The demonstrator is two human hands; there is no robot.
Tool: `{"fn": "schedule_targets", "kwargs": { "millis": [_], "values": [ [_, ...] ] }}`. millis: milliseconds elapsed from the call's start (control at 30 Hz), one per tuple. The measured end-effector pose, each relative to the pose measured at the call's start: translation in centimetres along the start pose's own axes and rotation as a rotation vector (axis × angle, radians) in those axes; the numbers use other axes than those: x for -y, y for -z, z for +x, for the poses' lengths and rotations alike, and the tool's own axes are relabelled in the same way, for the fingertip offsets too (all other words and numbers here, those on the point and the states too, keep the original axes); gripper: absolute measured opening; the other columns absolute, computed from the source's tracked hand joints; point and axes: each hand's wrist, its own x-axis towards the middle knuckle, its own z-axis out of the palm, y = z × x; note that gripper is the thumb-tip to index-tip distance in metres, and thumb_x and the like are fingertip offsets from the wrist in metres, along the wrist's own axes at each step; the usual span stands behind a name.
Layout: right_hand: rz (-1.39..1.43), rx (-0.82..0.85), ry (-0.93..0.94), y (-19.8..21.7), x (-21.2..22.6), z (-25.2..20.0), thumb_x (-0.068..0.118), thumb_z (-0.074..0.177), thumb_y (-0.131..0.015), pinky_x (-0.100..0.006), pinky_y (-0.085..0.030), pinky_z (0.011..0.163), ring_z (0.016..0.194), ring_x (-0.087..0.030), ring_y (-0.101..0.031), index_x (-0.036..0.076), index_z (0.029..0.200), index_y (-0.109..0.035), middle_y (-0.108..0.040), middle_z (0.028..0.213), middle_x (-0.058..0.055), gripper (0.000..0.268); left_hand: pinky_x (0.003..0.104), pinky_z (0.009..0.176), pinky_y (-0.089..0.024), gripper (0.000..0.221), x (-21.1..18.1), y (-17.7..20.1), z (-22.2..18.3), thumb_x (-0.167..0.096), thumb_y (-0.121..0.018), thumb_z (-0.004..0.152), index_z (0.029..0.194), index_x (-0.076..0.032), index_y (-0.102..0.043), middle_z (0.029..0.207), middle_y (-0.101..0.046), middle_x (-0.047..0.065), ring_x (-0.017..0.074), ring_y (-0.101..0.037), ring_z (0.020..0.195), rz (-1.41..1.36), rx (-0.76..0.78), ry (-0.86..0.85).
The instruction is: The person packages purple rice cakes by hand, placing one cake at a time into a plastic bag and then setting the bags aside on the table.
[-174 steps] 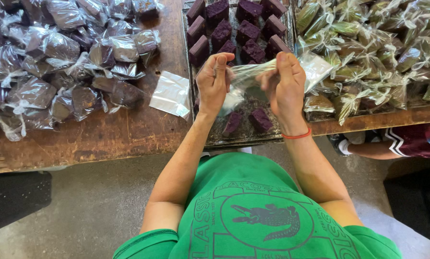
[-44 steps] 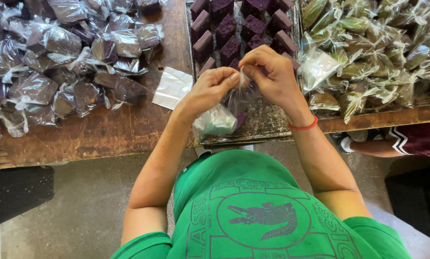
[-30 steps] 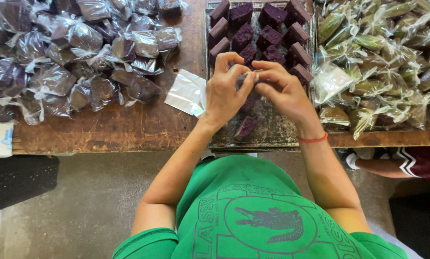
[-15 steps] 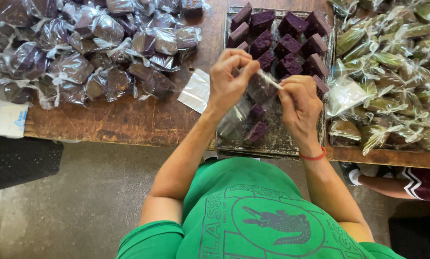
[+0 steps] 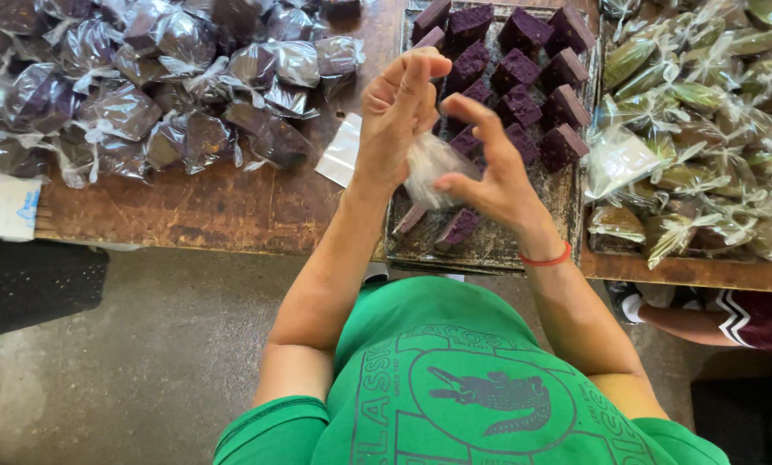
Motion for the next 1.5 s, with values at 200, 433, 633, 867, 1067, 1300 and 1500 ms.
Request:
{"fn": "schedule_targets", "kwargs": {
  "millis": [200,433,633,867,1067,1300,1500],
  "values": [
    [0.738,-0.209,-0.633,-1.3,-2.9,-2.0,0.007,0.104,-0.072,-0.022,-0.049,0.080,0.088,-0.008,-0.061,-0.001,0.113,-0.069,-0.070,0.098,-0.002,0.012,0.017,0.056,-0.037,0.046,1.5,1.4,-0.5,-0.038,-0.076,0.107,0.130,0.000,-0.066,0.081,-0.056,-0.004,0.0016,-0.046,0.068,-0.289,0.009,-0.003],
    [0.331,-0.491,-0.494,-1.3,-2.9,-3.3,0.008,0.106,-0.070,-0.022,-0.046,0.074,0.084,-0.005,-0.058,0.001,0.107,-0.067,-0.067,0.094,0.002,0.007,0.037,0.123,-0.042,0.102,5.6,1.2,-4.2,-0.056,-0.071,0.093,0.167,-0.008,-0.019,0.170,-0.027,0.016,0.0295,-0.040,0.154,-0.006,-0.112,0.117],
    [-0.396,-0.284,-0.281,-3.1,-4.7,-4.5,0.011,0.104,-0.074,-0.036,-0.052,0.088,0.102,-0.023,-0.064,0.007,0.116,-0.069,-0.067,0.105,-0.008,0.013,0.034,0.094,-0.054,0.042,12.4,1.1,-2.1,-0.018,-0.067,0.106,0.141,0.000,-0.053,0.124,-0.062,0.011,0.0184,-0.065,0.107,-0.135,-0.181,0.039],
    [-0.075,-0.427,-0.443,2.0,-8.0,-13.4,0.034,0.111,-0.066,-0.036,-0.049,0.105,0.130,-0.023,-0.059,0.004,0.150,-0.048,-0.060,0.141,-0.012,0.053,0.017,0.046,-0.031,0.026,6.5,7.2,-0.5,-0.028,-0.064,0.107,0.109,-0.004,-0.074,0.075,-0.059,0.000,0.0035,-0.044,0.056,0.157,-0.440,-0.085],
    [0.173,-0.304,-0.718,0.4,-10.6,-18.7,0.035,0.108,-0.061,-0.028,-0.050,0.097,0.115,-0.014,-0.059,0.005,0.146,-0.053,-0.064,0.135,-0.008,0.049,0.033,0.071,-0.047,0.031,3.3,3.9,-2.5,-0.039,-0.068,0.107,0.109,-0.009,-0.072,0.093,-0.067,-0.003,0.0101,-0.060,0.084,0.689,-0.055,-0.244],
    [0.058,-0.296,-0.751,-1.8,-9.1,-15.5,0.022,0.105,-0.067,-0.027,-0.055,0.087,0.099,-0.012,-0.068,0.004,0.124,-0.067,-0.071,0.111,-0.006,0.027,0.046,0.055,-0.055,0.058,8.9,-1.2,-2.2,-0.048,-0.087,0.063,0.095,-0.002,-0.077,0.086,-0.072,0.018,0.0362,-0.071,0.067,1.530,0.259,-0.165],
    [-0.011,-0.284,-0.762,-0.5,-8.5,-15.5,0.019,0.102,-0.068,-0.026,-0.054,0.078,0.088,-0.012,-0.068,0.003,0.119,-0.070,-0.072,0.108,-0.006,0.023,0.046,0.067,-0.058,0.015,13.1,1.0,0.4,-0.023,-0.082,0.078,0.085,-0.010,-0.079,0.088,-0.075,0.017,0.0350,-0.074,0.080,1.872,0.391,0.114]
  ]
}}
